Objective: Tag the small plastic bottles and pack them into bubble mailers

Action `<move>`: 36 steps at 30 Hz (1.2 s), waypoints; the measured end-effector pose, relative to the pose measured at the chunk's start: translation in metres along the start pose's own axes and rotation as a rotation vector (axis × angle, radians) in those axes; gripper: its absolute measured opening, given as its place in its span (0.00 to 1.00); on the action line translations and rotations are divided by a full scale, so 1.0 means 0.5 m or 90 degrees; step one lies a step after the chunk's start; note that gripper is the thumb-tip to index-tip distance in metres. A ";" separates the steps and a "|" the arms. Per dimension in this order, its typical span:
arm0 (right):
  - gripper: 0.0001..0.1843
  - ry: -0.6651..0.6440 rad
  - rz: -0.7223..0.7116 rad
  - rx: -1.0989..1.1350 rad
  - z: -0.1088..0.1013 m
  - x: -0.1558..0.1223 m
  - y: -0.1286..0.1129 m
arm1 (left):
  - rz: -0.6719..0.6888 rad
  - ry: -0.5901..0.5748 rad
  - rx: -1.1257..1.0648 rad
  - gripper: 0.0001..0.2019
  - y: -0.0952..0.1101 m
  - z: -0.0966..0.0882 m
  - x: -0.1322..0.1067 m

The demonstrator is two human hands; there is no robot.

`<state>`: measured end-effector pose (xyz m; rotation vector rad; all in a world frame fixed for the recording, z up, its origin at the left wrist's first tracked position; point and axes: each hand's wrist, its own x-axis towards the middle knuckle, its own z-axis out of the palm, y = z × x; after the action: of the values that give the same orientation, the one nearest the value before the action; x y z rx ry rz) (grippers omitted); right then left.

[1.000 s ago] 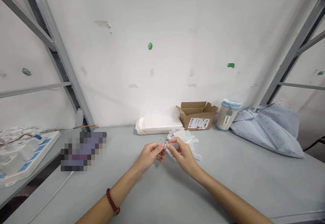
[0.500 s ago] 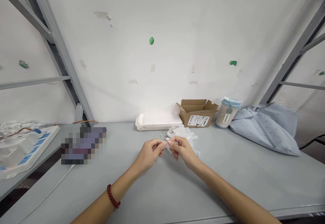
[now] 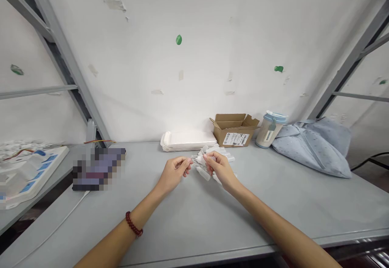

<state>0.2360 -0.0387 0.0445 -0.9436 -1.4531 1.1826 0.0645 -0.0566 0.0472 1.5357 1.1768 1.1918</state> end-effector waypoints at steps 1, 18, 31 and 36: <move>0.18 0.006 -0.002 -0.004 -0.002 0.002 0.000 | -0.006 0.008 -0.005 0.18 -0.002 -0.002 0.002; 0.19 0.099 -0.014 -0.002 -0.021 0.010 -0.018 | -0.052 -0.064 -0.031 0.14 0.017 -0.006 -0.001; 0.20 0.028 -0.011 0.025 -0.007 -0.001 -0.016 | -0.092 -0.101 -0.133 0.13 0.019 -0.005 -0.004; 0.20 0.027 -0.014 0.012 -0.006 -0.004 -0.021 | -0.101 -0.097 -0.143 0.13 0.018 -0.004 -0.005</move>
<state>0.2394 -0.0421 0.0545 -0.9333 -1.4129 1.1516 0.0639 -0.0605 0.0560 1.3157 1.0072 1.0444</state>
